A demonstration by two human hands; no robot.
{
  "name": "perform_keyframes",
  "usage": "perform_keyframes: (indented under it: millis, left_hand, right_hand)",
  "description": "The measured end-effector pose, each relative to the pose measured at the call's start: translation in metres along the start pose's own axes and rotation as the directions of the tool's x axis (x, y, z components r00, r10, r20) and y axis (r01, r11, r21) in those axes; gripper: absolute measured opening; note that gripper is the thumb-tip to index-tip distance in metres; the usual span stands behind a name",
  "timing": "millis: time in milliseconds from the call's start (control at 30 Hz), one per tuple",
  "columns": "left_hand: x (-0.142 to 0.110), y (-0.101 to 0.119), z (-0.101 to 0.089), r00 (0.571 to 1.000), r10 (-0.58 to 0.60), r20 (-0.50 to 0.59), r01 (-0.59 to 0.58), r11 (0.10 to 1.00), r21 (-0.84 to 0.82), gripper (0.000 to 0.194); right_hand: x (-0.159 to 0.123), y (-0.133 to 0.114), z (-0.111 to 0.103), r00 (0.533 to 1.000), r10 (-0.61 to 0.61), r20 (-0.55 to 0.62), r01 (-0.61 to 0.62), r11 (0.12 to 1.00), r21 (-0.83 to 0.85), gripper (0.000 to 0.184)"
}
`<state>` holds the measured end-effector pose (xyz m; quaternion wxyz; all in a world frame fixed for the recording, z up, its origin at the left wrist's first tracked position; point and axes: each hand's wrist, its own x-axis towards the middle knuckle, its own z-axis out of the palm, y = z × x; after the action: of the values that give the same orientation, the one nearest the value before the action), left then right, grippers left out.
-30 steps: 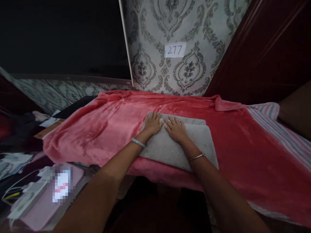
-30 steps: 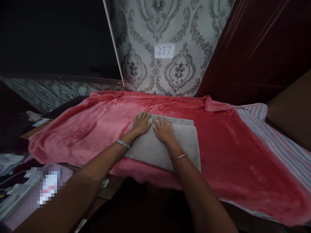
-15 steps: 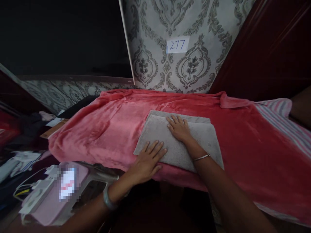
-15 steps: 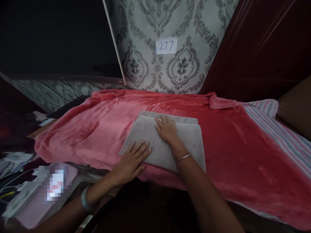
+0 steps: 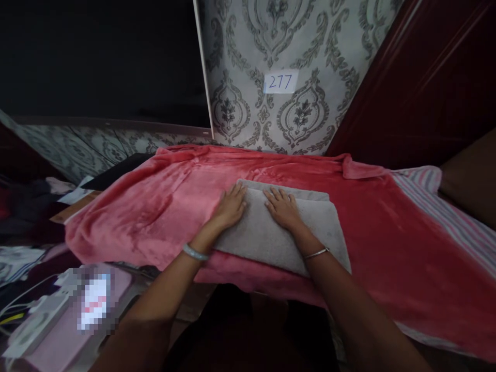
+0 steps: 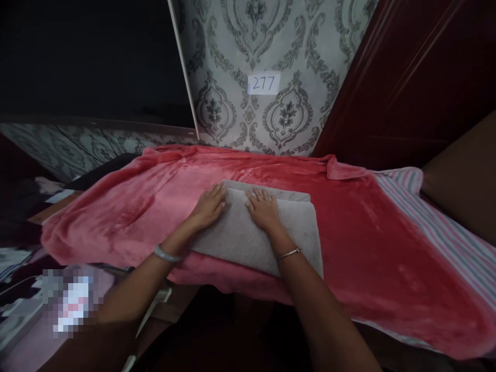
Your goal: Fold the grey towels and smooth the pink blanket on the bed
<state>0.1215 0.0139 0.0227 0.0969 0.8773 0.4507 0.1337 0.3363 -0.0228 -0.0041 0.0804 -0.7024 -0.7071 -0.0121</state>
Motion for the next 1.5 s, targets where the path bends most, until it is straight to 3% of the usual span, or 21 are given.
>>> perform_keyframes:
  millis: [100,233,367,533,633,733,900,1067,1200,1300,1400,1500]
  left_hand:
    - [0.011,-0.014,0.013,0.997,-0.020,0.075,0.022,1.000,-0.020,0.062]
    - [0.007,-0.032,0.026,0.997,0.014,0.073,-0.005,0.993,-0.115,0.060]
    - [0.008,-0.041,0.030,0.998,0.024,0.049,-0.015,0.985,-0.170,0.062]
    - [0.011,-0.049,0.036,0.998,0.062,-0.003,-0.061,0.971,-0.231,0.063]
    - [0.012,-0.057,0.042,0.996,0.081,-0.031,-0.086,0.955,-0.284,0.062]
    - [0.014,-0.063,0.046,0.992,0.114,-0.055,-0.125,0.938,-0.322,0.061]
    - [0.016,-0.064,0.048,0.992,0.117,-0.054,-0.128,0.942,-0.310,0.062]
    - [0.019,-0.065,0.051,0.988,0.127,-0.083,-0.147,0.938,-0.315,0.062]
    - [0.019,-0.068,0.057,0.979,0.013,-0.203,-0.085,0.933,-0.351,0.061]
    - [0.021,-0.068,0.056,0.955,-0.068,-0.290,-0.044,0.932,-0.361,0.063]
    - [0.030,-0.063,0.047,0.955,-0.078,-0.286,-0.025,0.940,-0.339,0.060]
    - [0.047,-0.054,0.035,0.949,-0.187,-0.255,0.081,0.923,-0.377,0.058]
  right_hand:
    - [-0.001,0.000,-0.001,1.000,0.006,0.005,-0.006,1.000,0.002,0.056]
    - [0.000,-0.001,-0.007,0.999,0.020,0.031,-0.020,1.000,0.008,0.057]
    - [-0.001,-0.025,-0.017,0.991,0.125,0.037,-0.126,0.992,0.003,0.058]
    - [-0.008,-0.085,-0.016,0.995,-0.078,0.061,0.073,0.994,0.075,0.065]
    - [-0.011,-0.095,-0.009,0.989,-0.112,0.097,0.100,0.987,0.124,0.066]
    - [-0.014,-0.067,-0.006,0.990,-0.073,0.118,0.060,0.992,0.109,0.068]
    - [-0.038,0.028,-0.005,0.981,0.179,0.080,-0.180,0.984,0.008,0.072]
    - [-0.072,0.100,-0.003,0.894,0.447,0.017,-0.447,0.892,0.060,0.073]
    - [-0.081,0.120,0.001,0.812,0.576,-0.096,-0.544,0.806,0.233,0.079]
    - [-0.073,0.129,0.003,0.794,0.593,-0.137,-0.512,0.772,0.377,0.079]
    - [-0.059,0.139,-0.002,0.781,0.622,-0.065,-0.487,0.670,0.560,0.075]
    - [-0.047,0.146,-0.009,0.757,0.652,0.045,-0.465,0.488,0.739,0.072]
